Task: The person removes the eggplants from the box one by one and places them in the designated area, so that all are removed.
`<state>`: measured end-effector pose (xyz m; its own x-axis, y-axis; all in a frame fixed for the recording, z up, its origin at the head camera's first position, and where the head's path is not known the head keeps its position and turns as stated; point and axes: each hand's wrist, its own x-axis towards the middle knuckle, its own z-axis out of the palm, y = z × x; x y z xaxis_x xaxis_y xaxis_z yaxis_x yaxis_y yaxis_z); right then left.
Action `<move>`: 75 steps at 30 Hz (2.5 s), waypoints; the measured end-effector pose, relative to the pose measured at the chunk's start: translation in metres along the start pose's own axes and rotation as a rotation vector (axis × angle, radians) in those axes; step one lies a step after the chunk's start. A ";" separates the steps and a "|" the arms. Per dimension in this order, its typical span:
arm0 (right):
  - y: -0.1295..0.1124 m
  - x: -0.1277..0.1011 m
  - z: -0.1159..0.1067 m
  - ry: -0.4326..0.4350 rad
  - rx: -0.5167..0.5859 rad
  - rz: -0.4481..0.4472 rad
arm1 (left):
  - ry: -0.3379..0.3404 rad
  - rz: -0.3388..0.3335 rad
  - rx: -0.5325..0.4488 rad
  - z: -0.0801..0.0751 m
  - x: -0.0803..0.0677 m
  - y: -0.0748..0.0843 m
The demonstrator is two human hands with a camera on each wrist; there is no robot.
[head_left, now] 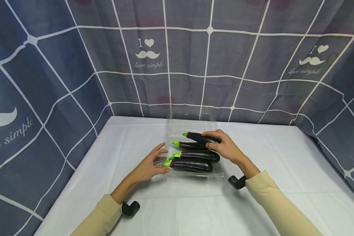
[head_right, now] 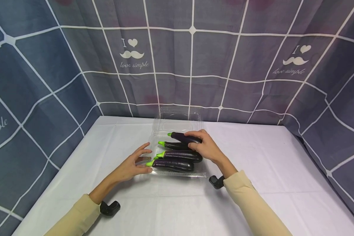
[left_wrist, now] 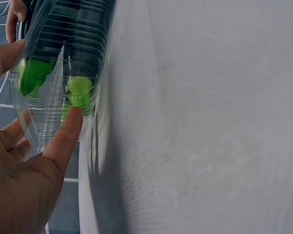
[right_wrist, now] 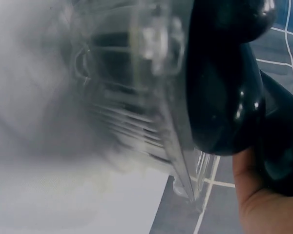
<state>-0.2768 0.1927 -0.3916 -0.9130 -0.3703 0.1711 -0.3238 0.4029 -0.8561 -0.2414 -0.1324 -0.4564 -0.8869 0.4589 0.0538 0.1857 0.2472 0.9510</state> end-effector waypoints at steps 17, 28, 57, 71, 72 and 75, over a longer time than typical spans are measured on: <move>0.006 -0.023 -0.015 0.009 0.058 0.064 | -0.001 0.001 0.010 0.001 0.000 0.000; 0.005 -0.034 -0.028 0.050 0.094 0.071 | 0.005 0.006 0.008 0.001 -0.001 0.000; 0.022 -0.057 -0.040 0.083 0.208 0.114 | 0.002 0.017 -0.003 0.001 -0.002 0.000; 0.035 -0.067 -0.041 0.046 0.138 0.204 | 0.009 0.014 0.000 0.000 -0.002 0.000; 0.037 -0.067 -0.041 0.044 0.142 0.204 | 0.009 0.014 0.001 0.000 -0.002 0.000; 0.041 -0.068 -0.039 0.038 0.159 0.205 | 0.005 0.017 0.003 0.000 -0.001 0.000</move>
<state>-0.2377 0.2675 -0.4193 -0.9651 -0.2618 0.0013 -0.0904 0.3287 -0.9401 -0.2407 -0.1334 -0.4567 -0.8859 0.4584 0.0713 0.2017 0.2422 0.9490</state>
